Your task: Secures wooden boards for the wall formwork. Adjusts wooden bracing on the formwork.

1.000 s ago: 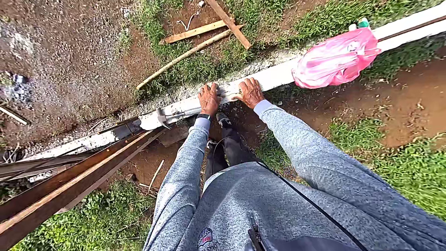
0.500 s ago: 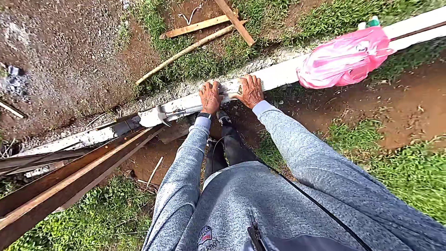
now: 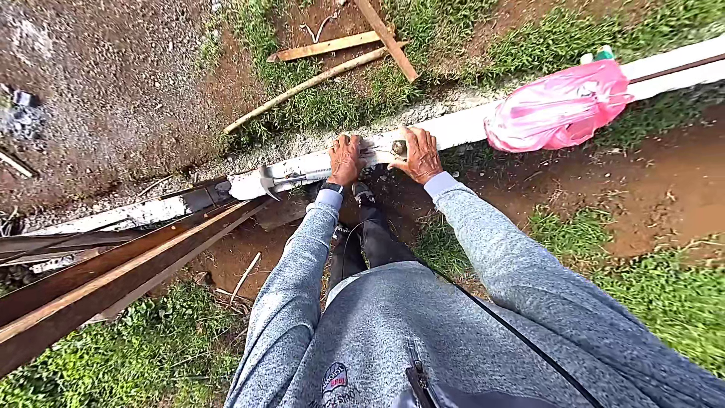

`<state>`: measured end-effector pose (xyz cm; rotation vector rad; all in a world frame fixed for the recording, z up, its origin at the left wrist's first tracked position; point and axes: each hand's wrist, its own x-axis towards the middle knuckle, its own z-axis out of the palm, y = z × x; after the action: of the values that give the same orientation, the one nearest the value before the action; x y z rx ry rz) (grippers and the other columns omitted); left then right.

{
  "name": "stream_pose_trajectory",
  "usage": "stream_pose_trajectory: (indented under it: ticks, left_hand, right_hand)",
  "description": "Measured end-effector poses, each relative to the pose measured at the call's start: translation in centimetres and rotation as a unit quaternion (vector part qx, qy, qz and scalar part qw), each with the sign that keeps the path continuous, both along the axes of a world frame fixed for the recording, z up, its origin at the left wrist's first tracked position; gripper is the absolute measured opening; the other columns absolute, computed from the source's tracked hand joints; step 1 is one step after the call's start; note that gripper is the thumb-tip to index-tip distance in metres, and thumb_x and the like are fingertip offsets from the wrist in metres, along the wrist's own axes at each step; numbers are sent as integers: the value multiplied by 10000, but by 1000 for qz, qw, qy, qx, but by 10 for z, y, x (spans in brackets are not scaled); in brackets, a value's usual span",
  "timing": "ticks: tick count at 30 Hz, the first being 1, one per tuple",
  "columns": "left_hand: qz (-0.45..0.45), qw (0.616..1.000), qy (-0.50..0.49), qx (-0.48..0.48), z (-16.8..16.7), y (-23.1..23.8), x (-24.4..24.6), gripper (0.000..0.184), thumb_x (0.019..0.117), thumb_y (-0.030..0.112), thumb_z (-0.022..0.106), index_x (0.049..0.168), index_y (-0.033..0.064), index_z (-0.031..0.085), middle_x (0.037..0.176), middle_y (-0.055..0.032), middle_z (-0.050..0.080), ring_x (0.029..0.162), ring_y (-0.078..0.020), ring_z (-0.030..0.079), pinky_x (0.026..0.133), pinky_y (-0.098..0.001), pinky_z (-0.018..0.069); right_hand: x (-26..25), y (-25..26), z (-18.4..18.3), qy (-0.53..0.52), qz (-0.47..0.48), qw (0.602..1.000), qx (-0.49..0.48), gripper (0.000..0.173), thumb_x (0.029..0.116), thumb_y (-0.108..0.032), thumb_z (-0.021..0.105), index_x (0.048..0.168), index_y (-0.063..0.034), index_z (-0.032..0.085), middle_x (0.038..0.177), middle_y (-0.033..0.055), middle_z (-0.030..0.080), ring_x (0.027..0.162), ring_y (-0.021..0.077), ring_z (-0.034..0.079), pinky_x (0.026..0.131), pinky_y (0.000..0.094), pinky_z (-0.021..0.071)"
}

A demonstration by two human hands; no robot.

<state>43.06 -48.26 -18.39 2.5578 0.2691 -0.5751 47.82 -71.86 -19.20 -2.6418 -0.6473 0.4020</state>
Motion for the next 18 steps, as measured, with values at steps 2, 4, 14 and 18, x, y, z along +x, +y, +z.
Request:
stream_pose_trajectory:
  ticks: [2,4,14,18]
  left_hand:
    - [7,1000,-3,-10,1,2,-3,710,757,313,868,1381,122,588,1354,-228,563,1262,-434,535,990,-626,472]
    - [14,1000,-3,-18,3,5,-6,738,758,301,870,1407,120,571,1381,-231,550,1279,-438,527,1003,-630,468]
    - [136,980,-125,-72,96,9,-76,894,765,335,889,1523,131,461,1489,-209,491,1396,-385,452,1133,-555,417]
    - [205,970,-78,-101,116,6,-171,761,860,306,818,1513,127,469,1438,-173,541,1350,-337,507,1105,-523,455]
  right_hand:
    - [-2,-5,8,5,-10,1000,7,998,738,-532,886,1521,-94,449,1469,235,520,1348,423,512,1111,579,418]
    - [-6,-9,13,5,-20,1000,8,1024,728,-550,886,1530,-94,439,1475,241,512,1352,428,508,1105,586,422]
    - [-70,-36,50,53,-214,975,31,1072,784,-573,834,1584,-63,336,1538,293,415,1368,448,485,1122,580,434]
    - [-120,-36,44,169,-221,960,-33,951,871,-492,787,1544,38,375,1532,374,368,1411,503,420,1160,571,394]
